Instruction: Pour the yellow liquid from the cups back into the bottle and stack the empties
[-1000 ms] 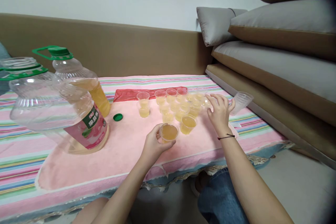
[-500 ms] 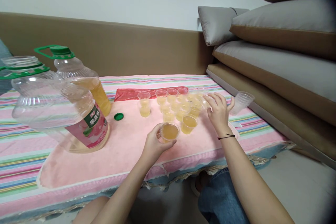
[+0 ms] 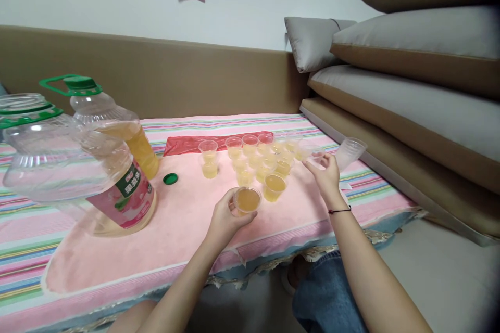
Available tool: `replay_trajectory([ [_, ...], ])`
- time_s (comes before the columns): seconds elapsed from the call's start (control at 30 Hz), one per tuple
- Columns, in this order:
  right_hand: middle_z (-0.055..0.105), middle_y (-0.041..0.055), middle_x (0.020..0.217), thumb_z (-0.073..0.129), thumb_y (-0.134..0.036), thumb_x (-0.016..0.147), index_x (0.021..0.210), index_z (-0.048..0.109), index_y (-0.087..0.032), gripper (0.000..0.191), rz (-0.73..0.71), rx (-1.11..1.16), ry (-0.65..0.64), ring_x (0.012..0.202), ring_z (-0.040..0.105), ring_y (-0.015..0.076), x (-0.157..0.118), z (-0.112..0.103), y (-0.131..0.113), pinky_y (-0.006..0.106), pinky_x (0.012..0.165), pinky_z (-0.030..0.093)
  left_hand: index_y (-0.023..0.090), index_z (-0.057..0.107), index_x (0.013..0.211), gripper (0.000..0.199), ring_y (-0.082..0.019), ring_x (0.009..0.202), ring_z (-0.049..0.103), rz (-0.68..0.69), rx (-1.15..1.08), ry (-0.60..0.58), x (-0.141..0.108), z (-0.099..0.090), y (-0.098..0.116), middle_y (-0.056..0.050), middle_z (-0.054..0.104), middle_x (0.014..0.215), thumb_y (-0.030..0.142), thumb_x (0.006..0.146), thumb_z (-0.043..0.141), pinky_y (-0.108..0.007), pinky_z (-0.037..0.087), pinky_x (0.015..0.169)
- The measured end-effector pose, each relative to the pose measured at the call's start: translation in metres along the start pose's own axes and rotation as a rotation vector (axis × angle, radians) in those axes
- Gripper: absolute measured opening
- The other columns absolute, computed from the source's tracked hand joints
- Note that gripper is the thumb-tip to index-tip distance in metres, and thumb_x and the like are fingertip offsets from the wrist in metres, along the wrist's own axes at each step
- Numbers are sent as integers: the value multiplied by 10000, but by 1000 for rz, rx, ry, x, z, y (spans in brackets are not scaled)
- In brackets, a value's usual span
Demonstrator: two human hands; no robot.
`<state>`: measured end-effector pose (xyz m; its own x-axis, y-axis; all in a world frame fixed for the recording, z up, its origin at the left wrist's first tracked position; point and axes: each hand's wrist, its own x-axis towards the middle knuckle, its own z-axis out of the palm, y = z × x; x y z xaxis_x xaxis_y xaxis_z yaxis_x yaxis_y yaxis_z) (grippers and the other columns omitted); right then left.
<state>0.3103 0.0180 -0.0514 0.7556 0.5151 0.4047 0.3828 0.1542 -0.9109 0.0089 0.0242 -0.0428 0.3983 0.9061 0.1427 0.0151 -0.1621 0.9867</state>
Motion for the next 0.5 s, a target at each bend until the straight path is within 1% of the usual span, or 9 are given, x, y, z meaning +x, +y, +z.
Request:
replay_trajectory([
  [0.07,669,75,1067,781,-470,557,957,562,-225,518,66,71,-9,1027,628,247,0,0,8,428,919,484,167,592,1052,521,-246,1043,677,-8,10,3,0,1,-1,-86,717,1086,242,564,759,-391,529,952],
  [0.17,682,58,983,783,-471,559,919,581,-228,479,166,155,-19,959,653,239,-2,0,17,416,848,523,169,593,1051,528,-251,1053,675,-16,37,5,0,2,-2,-90,717,1093,257,559,765,-399,526,962],
  [0.27,681,52,966,808,-437,527,937,594,-231,507,208,212,-18,958,656,242,-4,0,21,424,851,533,174,597,1057,521,-254,1069,671,-6,74,-6,0,1,-1,-89,714,1113,262,572,763,-406,523,970],
  [0.37,676,59,984,832,-406,482,962,608,-227,559,210,244,-34,976,654,251,-6,2,23,431,865,540,168,597,1067,520,-259,1066,673,-2,111,-7,1,1,0,-98,712,1123,251,581,761,-416,526,964],
  [0.5,668,84,1041,835,-410,486,998,632,-212,585,199,237,-50,1006,648,261,-6,4,23,443,885,541,166,604,1064,529,-269,1069,673,-6,119,3,1,1,0,-104,712,1124,252,571,772,-425,529,962],
])
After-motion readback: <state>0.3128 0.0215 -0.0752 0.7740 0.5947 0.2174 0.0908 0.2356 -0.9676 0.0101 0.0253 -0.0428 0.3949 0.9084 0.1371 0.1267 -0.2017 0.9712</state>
